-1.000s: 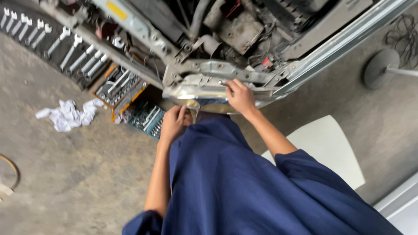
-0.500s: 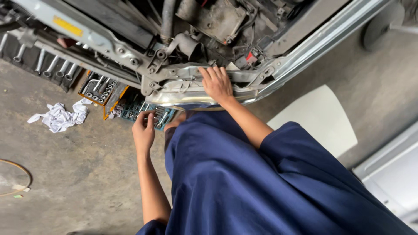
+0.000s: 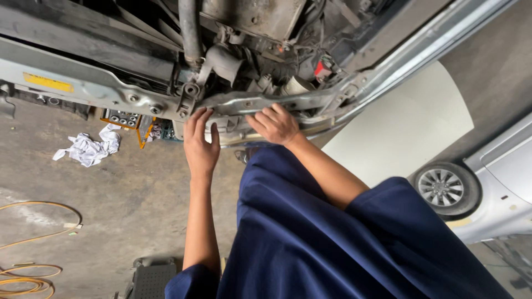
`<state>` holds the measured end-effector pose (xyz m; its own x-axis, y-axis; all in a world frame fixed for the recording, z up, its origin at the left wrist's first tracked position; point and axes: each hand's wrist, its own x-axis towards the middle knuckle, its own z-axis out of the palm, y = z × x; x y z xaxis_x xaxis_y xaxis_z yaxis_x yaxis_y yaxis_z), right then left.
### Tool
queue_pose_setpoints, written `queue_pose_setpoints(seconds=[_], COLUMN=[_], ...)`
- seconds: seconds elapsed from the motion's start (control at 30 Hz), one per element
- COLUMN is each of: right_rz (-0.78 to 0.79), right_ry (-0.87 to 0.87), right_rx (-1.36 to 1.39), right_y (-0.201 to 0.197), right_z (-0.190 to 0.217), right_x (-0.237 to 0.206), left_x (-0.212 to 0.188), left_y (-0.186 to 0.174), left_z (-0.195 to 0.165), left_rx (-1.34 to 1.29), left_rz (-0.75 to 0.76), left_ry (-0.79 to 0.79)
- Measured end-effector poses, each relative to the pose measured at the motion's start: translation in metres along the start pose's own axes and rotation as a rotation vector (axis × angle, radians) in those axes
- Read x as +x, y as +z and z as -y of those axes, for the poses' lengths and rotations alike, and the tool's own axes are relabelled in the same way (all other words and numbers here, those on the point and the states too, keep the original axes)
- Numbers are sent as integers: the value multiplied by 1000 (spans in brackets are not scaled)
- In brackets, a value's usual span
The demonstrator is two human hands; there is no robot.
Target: The person works in the open engine bay of a car, using a socket wrench to loosen and tighten fasteners near the battery and engine components. They reposition around the bay, handle hoses and brackets by hand, and continue turning the wrench on different bolts.
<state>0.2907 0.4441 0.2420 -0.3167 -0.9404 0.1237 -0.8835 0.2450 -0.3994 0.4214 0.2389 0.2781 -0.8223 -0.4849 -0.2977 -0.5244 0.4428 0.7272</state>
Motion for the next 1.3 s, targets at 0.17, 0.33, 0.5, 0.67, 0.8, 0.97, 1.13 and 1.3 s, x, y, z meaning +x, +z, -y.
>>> queue_pose_setpoints(seconds=[0.17,0.33,0.5,0.67,0.8,0.97,1.13,1.3], right_rz=[154,150,241,163,160,183,109,94], right_ry=[129,117,139,181,189,180,129,130], right_rx=[-67,-183,-227,-147,-167,-141,-249,-320], right_y=[1,0,0,5,5,2,8,4], right_z=[1,2,2,2,4,13,24,45], right_x=[9,21,25,28,33,36,34,37], left_x=[9,10,10,17,19,22,22,-21], left_y=[-2,4,11,11,8,6,0,-35], left_z=[9,24,44,58,58,52,47,48], left_rx=[140,310,441,430,431,334,315,308], left_rz=[82,74,73,-9,-7,-18,7,-50], left_ry=[-4,96,163,278,327,291,252,417])
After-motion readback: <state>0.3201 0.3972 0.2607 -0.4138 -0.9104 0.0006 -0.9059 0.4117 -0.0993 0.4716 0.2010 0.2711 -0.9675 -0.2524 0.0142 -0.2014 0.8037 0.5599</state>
